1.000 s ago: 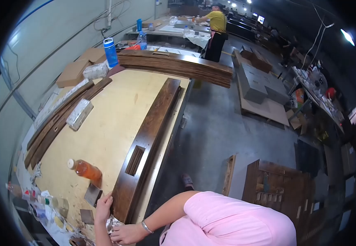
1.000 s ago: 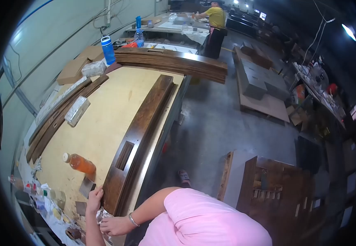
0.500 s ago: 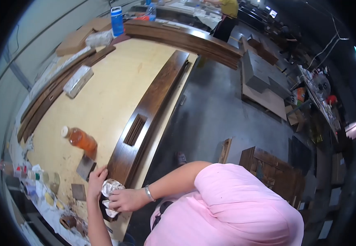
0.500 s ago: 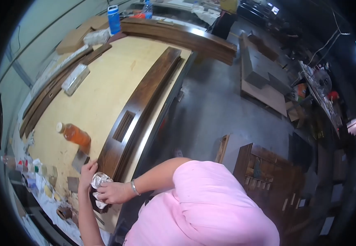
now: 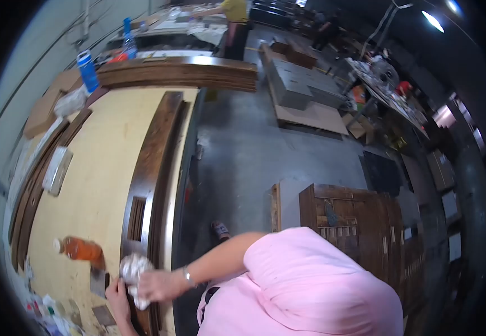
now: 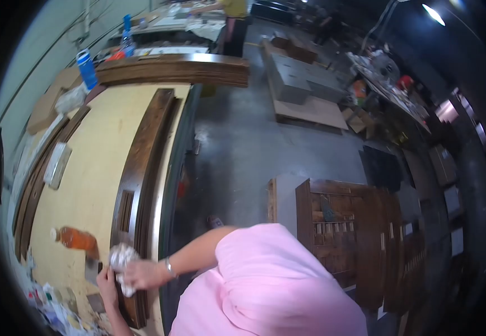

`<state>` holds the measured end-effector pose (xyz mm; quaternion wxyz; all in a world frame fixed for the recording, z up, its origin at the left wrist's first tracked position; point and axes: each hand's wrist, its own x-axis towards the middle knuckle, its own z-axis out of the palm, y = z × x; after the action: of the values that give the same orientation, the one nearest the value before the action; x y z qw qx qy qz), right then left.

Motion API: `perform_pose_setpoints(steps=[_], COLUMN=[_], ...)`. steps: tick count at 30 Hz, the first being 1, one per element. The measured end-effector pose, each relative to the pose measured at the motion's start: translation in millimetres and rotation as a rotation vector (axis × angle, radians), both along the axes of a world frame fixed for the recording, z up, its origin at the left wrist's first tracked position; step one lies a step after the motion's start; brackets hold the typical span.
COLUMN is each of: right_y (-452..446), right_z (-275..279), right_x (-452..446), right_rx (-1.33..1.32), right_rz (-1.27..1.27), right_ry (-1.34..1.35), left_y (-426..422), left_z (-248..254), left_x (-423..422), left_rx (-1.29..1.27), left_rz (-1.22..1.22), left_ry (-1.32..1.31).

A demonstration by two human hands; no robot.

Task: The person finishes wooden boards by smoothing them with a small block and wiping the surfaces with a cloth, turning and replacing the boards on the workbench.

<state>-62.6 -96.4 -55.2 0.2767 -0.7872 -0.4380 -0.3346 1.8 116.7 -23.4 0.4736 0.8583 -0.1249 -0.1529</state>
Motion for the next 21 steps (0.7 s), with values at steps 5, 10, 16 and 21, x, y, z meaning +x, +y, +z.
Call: perform_pose_setpoints(steps=[5, 10, 16, 21], right_y=[-73, -180, -59, -114], right_z=[4, 34, 40, 11], right_x=[32, 82, 37, 71], right_rx=[0.092, 0.190, 0.276, 0.152], right_rz=[-0.219, -0.836, -0.506, -0.686], right_ry=[-0.013, 0.169, 0.213, 0.279], left_y=[11, 12, -6, -14], left_z=[-13, -23, -1, 13], left_x=[5, 4, -3, -11], left_rx=[0.063, 0.026, 0.137, 0.262], left_rz=[-0.018, 0.017, 0.023, 0.054], left_ry=[-0.081, -0.109, -0.188, -0.252])
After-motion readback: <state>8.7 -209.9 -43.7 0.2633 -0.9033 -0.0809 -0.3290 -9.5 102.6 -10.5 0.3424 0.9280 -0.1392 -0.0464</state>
